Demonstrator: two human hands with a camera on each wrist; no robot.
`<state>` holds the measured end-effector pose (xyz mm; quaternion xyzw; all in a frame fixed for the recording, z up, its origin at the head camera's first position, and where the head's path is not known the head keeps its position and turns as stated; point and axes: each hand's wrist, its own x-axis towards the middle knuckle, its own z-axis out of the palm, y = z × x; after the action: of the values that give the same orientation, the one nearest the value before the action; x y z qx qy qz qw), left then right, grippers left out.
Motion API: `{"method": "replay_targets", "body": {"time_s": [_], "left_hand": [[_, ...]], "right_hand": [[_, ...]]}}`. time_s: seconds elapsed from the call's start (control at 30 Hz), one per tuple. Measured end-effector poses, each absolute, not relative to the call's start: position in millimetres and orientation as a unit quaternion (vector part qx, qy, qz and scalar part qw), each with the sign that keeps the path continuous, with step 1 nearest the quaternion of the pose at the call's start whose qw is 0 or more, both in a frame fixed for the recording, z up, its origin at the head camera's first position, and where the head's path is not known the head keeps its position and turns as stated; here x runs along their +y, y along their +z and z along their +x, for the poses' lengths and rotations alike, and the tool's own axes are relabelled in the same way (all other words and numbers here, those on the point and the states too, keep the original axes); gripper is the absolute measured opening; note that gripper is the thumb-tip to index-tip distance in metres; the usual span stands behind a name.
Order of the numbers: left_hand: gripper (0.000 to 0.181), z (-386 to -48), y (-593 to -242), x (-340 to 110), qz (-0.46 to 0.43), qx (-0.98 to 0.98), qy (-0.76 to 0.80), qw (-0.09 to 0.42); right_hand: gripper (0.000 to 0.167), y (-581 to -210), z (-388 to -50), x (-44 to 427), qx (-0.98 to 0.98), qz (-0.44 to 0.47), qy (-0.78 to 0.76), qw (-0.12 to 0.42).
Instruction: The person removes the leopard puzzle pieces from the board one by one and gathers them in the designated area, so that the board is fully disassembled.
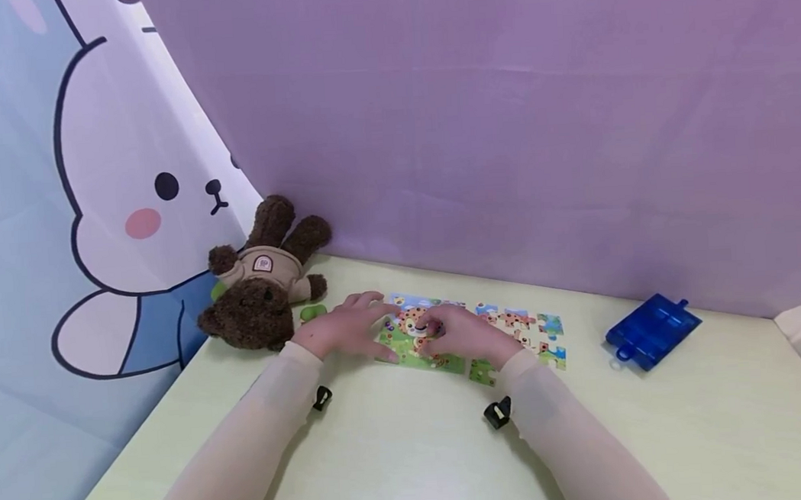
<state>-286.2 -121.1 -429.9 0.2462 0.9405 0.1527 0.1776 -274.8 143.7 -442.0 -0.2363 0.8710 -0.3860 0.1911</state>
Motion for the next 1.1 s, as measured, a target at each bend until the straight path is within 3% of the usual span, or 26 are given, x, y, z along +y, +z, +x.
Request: {"method": "replay_targets", "body": {"time_s": [0.37, 1.1], "left_hand": [[0.109, -290.4, -431.8, -120.5, 0.237, 0.947, 0.122, 0.181], [0.105, -290.2, -430.9, -116.9, 0.235, 0.948, 0.098, 0.191]], "right_hand": [[0.049, -448.6, -272.1, 143.5, 0.879, -0.233, -0.376, 0.180], [0.040, -450.0, -273.0, 141.8, 0.879, -0.267, -0.338, 0.205]]}}
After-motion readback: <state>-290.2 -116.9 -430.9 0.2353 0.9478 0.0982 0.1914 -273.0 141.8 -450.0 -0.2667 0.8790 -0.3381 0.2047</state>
